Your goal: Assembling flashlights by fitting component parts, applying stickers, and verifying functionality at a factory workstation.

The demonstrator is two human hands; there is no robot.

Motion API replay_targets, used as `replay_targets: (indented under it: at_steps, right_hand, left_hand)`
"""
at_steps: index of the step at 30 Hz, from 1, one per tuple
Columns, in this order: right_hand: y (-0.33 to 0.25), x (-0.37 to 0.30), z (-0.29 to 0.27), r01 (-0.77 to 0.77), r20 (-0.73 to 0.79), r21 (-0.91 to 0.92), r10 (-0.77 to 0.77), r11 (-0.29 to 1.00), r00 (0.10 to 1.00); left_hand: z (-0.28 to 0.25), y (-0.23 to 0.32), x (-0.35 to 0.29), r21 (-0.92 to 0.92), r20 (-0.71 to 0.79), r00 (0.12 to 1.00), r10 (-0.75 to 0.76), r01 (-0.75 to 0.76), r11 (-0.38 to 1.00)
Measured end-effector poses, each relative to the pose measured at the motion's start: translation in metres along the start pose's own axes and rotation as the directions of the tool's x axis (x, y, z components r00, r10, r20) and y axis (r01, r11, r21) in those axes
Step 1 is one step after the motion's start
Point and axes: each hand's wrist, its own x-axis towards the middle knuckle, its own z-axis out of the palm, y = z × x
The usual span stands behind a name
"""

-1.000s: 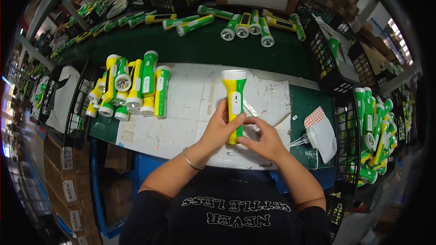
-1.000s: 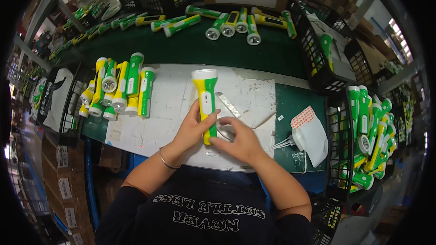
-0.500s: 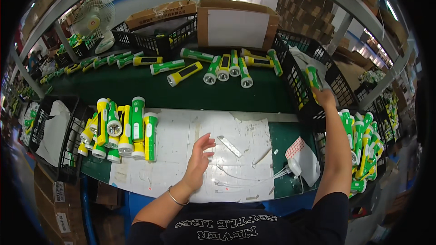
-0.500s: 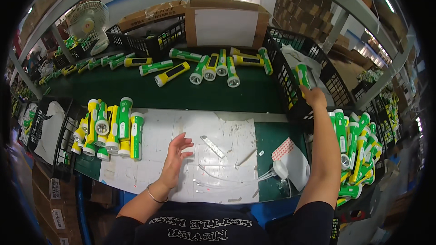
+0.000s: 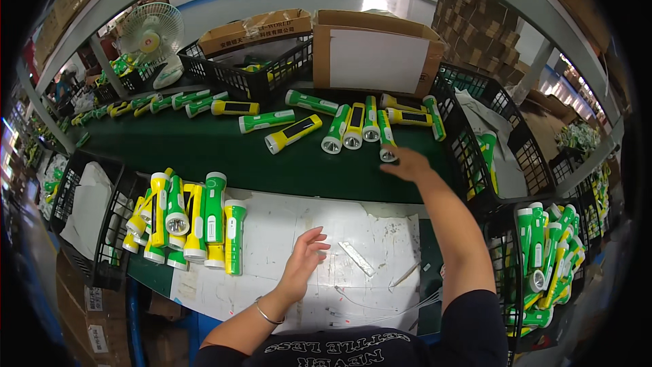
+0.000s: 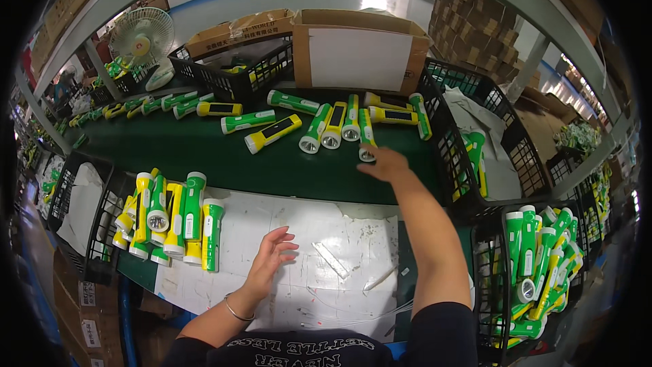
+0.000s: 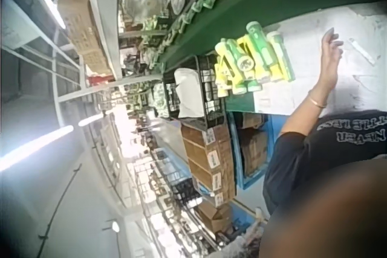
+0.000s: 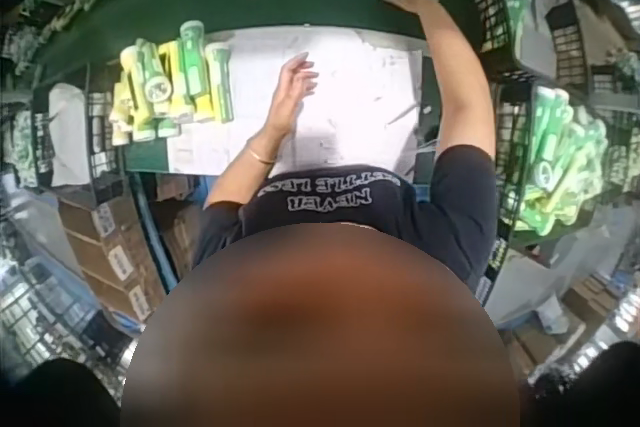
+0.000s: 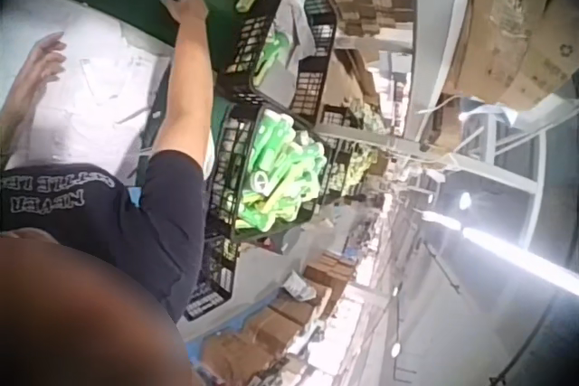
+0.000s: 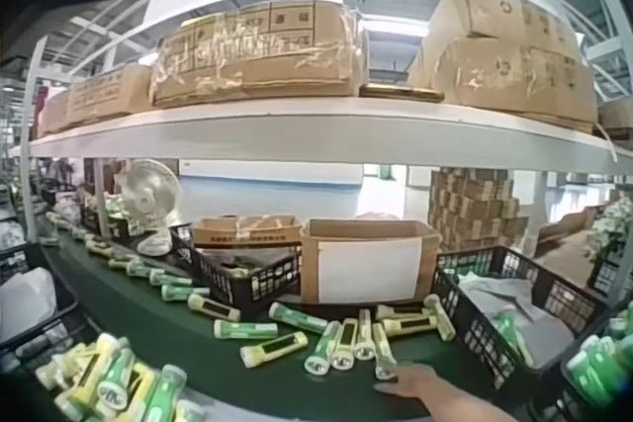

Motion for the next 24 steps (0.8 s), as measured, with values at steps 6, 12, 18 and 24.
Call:
replay_targets:
  at_steps: [6, 12, 18, 24]
  right_hand:
    - [-0.04, -0.038, -0.03, -0.086, 0.032, -0.12, 0.09, 0.989, 0.995]
    - [-0.104, -0.15, -0.099, 0.196, 0.154, -0.151, -0.173, 0.969, 0.973]
    - [-0.116, -0.199, -0.091, 0.141, 0.243, 0.849, -0.615, 0.508, 0.75]
    - [-0.122, -0.224, -0.036, -0.017, 0.123, 0.848, -0.164, 0.53, 0.979]
  left_hand:
    - [-0.006, 0.007, -0.004, 0.068, -0.062, 0.998, 0.005, -0.001, 0.998]
    - [0.016, 0.039, 0.001, 0.87, 0.14, 0.908, 0.394, -0.303, 0.389]
    - [0.032, 0.021, -0.025, 0.128, 0.583, 0.773, -0.251, 0.218, 0.968]
    - [0.034, -0.015, -0.043, -0.508, 0.383, 0.831, -0.403, 0.554, 0.659]
